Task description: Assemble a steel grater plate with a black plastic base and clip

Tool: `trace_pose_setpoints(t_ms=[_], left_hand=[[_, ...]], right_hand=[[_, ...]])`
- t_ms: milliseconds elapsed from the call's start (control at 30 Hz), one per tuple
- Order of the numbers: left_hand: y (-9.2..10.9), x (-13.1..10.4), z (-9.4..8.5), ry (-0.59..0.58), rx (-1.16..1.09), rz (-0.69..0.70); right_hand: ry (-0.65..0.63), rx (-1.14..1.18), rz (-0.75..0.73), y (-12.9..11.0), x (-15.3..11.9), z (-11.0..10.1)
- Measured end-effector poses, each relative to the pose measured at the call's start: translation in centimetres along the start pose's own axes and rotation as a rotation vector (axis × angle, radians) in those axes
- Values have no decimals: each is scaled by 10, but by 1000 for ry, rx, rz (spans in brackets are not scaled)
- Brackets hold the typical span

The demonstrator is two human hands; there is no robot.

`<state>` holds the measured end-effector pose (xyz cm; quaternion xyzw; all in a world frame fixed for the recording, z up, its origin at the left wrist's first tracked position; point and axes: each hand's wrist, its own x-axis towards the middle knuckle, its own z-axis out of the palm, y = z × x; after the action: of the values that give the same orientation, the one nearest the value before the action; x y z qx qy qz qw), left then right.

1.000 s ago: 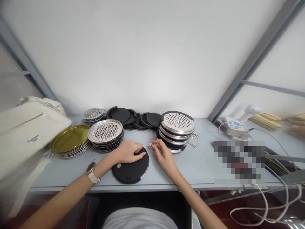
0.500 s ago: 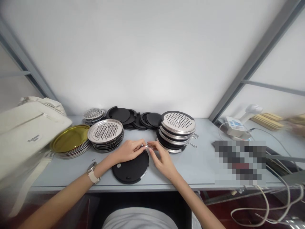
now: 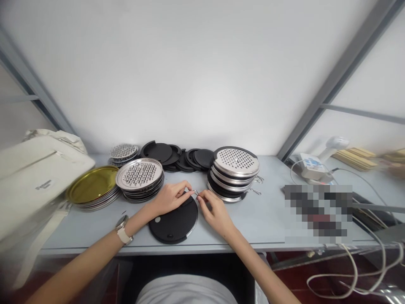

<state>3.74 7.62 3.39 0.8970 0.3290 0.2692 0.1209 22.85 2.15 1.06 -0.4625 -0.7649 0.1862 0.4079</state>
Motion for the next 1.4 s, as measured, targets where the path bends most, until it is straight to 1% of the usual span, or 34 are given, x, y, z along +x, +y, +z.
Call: trace_pose_setpoints(t_ms=[67, 100, 200, 267, 433, 533, 933, 1133, 1233, 1400], left_hand=[[1, 0, -1, 11, 55, -37], [0, 0, -2, -3, 101, -37], [-2, 0, -4, -104, 253, 25], [-4, -1, -4, -162, 302, 56], [-4, -1, -4, -197, 260, 124], [-3, -1, -4, -210, 236, 143], [-4, 1, 0, -188, 231, 88], [-1, 1, -3, -192, 257, 52], [0, 1, -5, -196, 277, 71], [0, 2, -4, -236, 283, 108]], right_hand=[[0, -16, 43, 0, 0, 0], [-7, -23, 63, 1, 0, 0], [-38, -47, 99, 3, 1, 1], [-58, -64, 108, 6, 2, 3], [-127, -70, 117, 10, 8, 8], [-145, -70, 121, 11, 10, 8], [-211, -64, 96, 13, 5, 4], [-221, -62, 97, 9, 5, 2], [-204, -49, 93, 7, 4, 1], [-204, -40, 91, 6, 4, 1]])
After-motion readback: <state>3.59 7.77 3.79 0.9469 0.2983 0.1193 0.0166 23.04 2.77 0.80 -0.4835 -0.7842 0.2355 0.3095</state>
